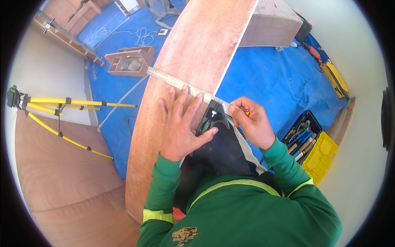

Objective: The person positions a large wooden panel against a wall, marks it with a pencil, retrieves a toolbox, and uses a ruler and pencil to measure and mark the panel for cutting.

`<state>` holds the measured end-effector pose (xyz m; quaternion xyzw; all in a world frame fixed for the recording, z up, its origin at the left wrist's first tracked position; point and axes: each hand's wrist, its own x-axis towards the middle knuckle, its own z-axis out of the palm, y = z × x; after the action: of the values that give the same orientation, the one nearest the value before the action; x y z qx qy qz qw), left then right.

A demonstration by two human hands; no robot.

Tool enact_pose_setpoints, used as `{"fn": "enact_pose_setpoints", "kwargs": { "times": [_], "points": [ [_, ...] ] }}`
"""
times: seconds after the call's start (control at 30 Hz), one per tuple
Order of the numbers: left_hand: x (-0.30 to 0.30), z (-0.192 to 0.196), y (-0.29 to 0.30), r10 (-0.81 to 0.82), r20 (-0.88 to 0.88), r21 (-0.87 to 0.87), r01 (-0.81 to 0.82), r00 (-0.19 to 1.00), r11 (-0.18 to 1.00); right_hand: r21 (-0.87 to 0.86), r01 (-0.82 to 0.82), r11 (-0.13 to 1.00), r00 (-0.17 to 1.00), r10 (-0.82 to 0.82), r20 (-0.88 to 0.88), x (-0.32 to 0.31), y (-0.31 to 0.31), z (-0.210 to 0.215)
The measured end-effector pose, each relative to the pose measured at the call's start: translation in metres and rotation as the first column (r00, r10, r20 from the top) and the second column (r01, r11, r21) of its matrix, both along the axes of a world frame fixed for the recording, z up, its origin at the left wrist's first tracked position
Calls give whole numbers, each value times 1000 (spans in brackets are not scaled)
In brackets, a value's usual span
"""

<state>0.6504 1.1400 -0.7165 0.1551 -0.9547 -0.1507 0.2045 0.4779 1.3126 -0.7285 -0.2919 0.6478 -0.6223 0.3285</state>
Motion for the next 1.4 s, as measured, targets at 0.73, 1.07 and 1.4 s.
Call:
{"fn": "enact_pose_setpoints", "kwargs": {
  "times": [0.73, 1.07, 1.4],
  "points": [
    [3, -12, 0, 7, -30, 46, -6, 1000, 999, 40, -79, 996, 986, 72, 150, 4, 4, 6],
    [-1, -11, 1, 47, 13, 8, -47, 999, 999, 28, -21, 999, 991, 18, 130, 5, 1, 4],
    [-3, -12, -1, 58, -7, 45, -58, 998, 997, 73, -22, 997, 993, 13, 119, 2, 2, 4]
  ]
}}
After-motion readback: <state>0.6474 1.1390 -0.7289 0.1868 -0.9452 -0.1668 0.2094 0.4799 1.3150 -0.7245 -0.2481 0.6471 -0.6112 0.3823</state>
